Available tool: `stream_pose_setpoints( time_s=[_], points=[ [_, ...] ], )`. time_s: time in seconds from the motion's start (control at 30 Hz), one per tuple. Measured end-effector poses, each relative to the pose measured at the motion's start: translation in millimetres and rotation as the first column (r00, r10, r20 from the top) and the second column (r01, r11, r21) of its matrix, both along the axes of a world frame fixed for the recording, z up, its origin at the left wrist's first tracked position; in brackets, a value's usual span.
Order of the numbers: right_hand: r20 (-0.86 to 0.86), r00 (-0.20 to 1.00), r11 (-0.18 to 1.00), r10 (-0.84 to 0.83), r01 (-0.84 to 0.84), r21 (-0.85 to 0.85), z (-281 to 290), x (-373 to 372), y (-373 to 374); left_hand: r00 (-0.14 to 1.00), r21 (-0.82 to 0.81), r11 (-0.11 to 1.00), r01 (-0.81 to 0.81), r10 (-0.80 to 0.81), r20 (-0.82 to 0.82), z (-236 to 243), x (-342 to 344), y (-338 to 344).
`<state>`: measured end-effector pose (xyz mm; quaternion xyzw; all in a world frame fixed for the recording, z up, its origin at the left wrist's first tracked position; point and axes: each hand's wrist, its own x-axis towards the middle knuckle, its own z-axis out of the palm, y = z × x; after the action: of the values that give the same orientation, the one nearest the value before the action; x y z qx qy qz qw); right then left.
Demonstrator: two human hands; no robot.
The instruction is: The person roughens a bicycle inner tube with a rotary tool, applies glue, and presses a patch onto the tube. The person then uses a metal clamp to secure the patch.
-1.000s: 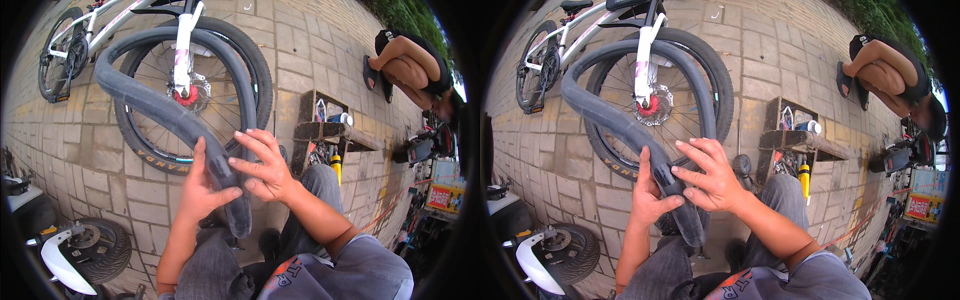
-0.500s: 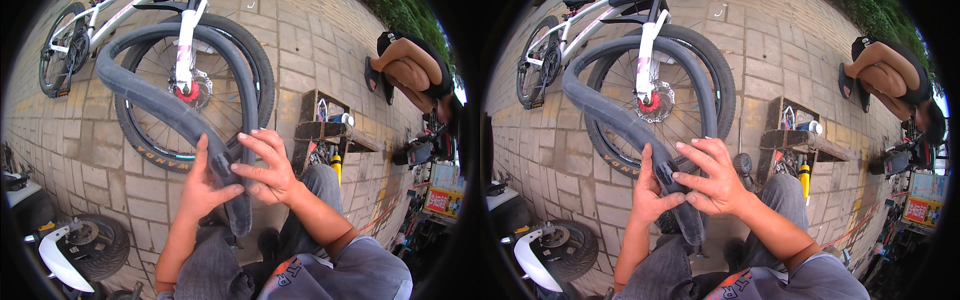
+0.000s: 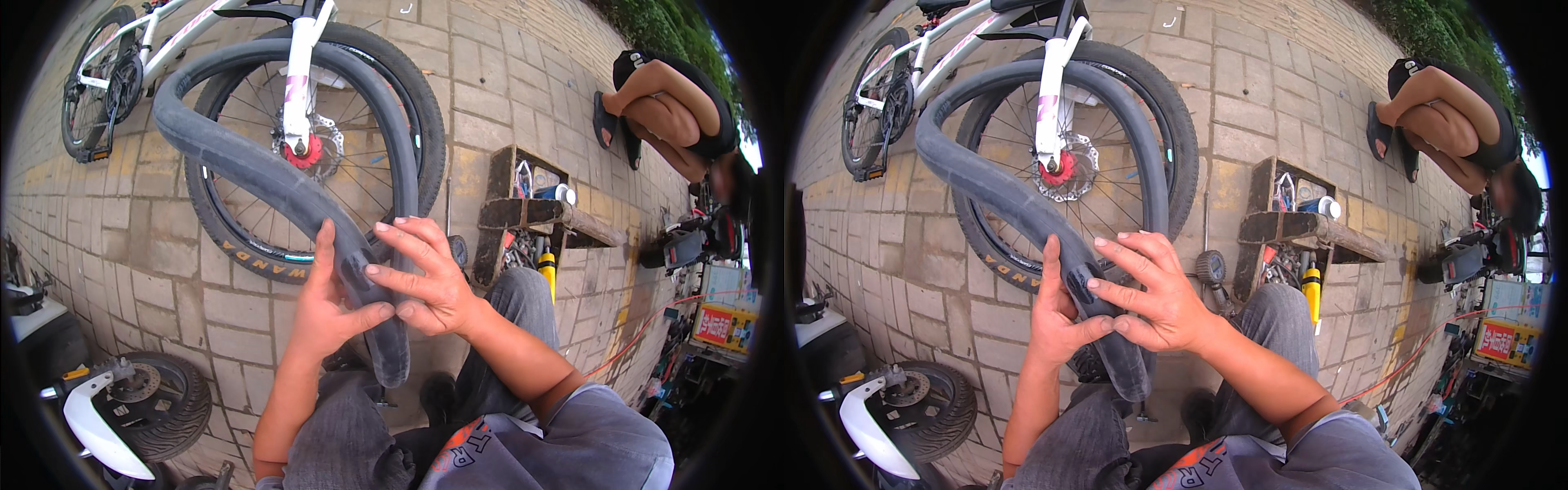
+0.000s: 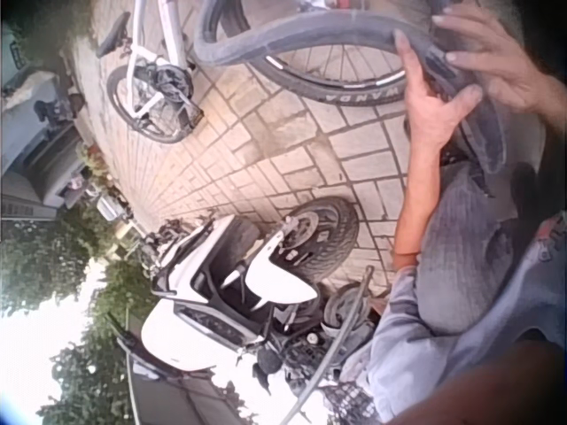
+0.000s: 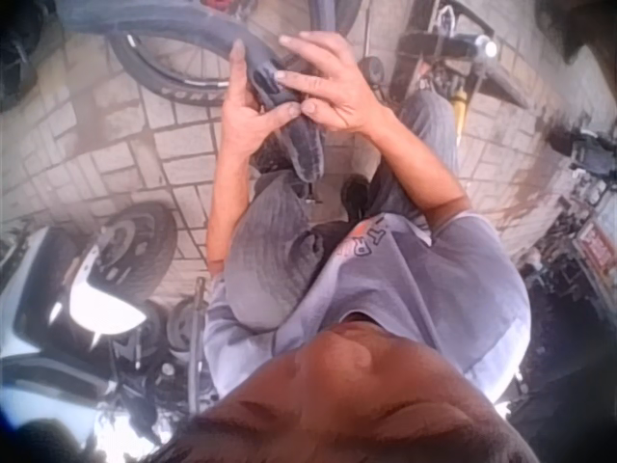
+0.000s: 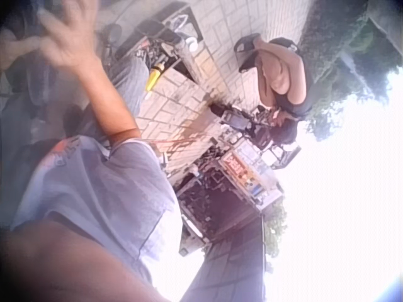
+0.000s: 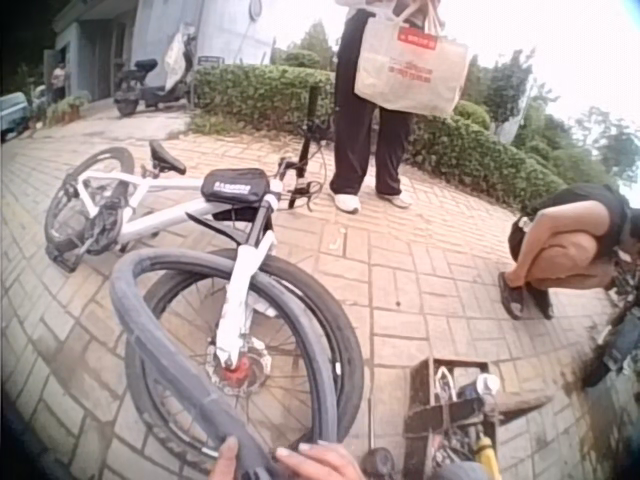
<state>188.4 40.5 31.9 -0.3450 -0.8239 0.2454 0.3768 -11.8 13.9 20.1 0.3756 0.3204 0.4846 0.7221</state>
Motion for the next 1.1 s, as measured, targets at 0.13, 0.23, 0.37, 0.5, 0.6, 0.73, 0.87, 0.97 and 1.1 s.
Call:
stream_pose_setpoints(
  time_s=[0.13, 0.23, 0.37, 0.5, 0.6, 0.73, 0.87, 0.97, 1.1],
  points=[
    [-0.004, 0.999, 0.998, -0.052, 0.052, -0.028, -3.3, 1.5, 3.2, 1.000, 0.017, 1.000, 0.015, -0.015, 0.020, -1.8, -1.5, -0.9],
    [0.129, 0.990, 0.998, 0.058, -0.063, 0.030, 5.0, -8.8, 0.5, 0.999, 0.072, 0.997, -0.012, 0.015, -0.042, -1.7, 0.0, 2.2],
    [0.097, 0.994, 0.998, -0.059, 0.056, 0.027, 4.0, 0.4, 6.2, 1.000, -0.021, 1.000, 0.011, -0.011, 0.009, -0.1, 2.0, -1.5],
    [0.117, 0.991, 0.997, -0.070, 0.066, 0.036, 6.2, -7.5, 10.4, 0.998, -0.061, 0.998, 0.007, -0.010, -0.055, 3.5, 3.4, -0.4],
    [0.122, 0.992, 0.999, -0.025, 0.019, 0.048, 10.4, -3.6, 8.0, 0.997, 0.019, 1.000, -0.004, 0.006, -0.079, -2.0, 3.0, 1.1],
    [0.148, 0.987, 0.997, -0.070, 0.064, 0.047, 10.5, -7.3, 11.9, 0.997, -0.050, 0.999, -0.004, 0.000, -0.080, 4.0, 5.8, 0.6],
    [0.208, 0.978, 0.999, -0.007, -0.004, 0.052, 17.1, -15.2, 6.4, 0.996, -0.005, 0.999, -0.042, 0.041, -0.080, 0.4, 7.3, 0.9],
    [0.147, 0.984, 0.994, -0.098, 0.090, 0.063, 9.3, -3.6, 13.0, 0.994, -0.045, 0.999, -0.006, 0.001, -0.106, 2.6, 5.0, -0.6],
    [0.179, 0.984, 1.000, 0.003, -0.001, -0.011, 11.4, -12.0, 3.9, 0.999, -0.035, 0.999, -0.035, 0.034, -0.011, 0.2, 7.1, 0.5]
  ],
)
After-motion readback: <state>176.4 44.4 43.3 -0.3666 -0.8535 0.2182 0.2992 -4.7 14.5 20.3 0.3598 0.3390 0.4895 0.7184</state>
